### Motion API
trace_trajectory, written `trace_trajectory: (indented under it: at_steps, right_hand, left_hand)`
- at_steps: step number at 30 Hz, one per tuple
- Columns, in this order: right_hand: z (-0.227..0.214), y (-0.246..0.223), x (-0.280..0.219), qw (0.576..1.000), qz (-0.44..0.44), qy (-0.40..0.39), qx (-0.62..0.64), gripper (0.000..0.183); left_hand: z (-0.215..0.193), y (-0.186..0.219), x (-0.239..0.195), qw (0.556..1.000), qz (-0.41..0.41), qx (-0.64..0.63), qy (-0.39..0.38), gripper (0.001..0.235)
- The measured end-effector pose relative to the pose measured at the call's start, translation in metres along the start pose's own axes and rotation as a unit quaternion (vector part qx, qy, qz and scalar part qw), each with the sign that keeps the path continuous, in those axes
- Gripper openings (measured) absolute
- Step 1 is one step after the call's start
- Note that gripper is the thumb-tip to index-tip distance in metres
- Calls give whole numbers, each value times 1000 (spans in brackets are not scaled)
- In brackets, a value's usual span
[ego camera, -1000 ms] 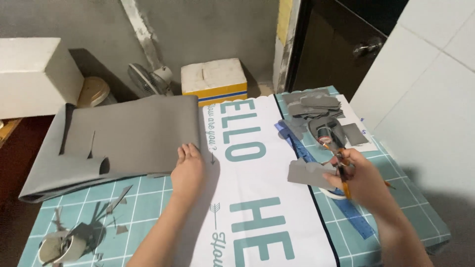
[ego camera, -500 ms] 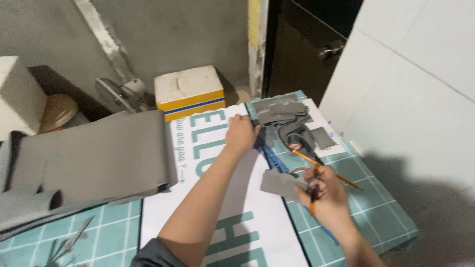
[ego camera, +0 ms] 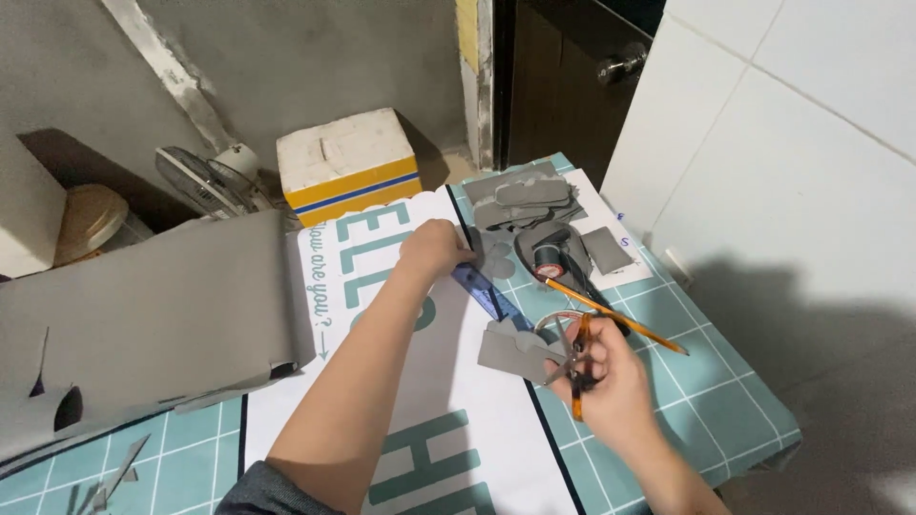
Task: Cutting out decorative shapes from grey foam sheets using scissors and a pencil for marking.
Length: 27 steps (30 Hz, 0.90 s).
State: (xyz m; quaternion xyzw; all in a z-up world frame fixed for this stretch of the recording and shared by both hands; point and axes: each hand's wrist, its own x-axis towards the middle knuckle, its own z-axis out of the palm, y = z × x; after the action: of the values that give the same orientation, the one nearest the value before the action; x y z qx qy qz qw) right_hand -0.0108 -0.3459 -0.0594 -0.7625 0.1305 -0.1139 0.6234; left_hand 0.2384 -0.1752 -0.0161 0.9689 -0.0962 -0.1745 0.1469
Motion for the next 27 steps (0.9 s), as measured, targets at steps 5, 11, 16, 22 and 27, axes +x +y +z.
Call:
trace_trajectory:
  at_steps: [5,11,16,22,27]
  right_hand:
    - [0,14,4,1000,-12,0,-7,45]
    - [0,-6,-3,999,9,-11,-31,45]
    - [-1,2,-3,999,-18,-20,-19,44]
    - [-1,3,-3,999,-9,-16,-35,44]
    - [-2,8,-3,997,-57,-23,-42,41]
  left_hand:
    - [0,5,-2,999,-13,45,-10,38]
    - [-2,12,-20,996,40,78,16,54]
    - [20,14,4,985,20,173,-7,67]
    - [25,10,1,988,5,156,-3,76]
    - [35,2,6,986,1,163,17,75]
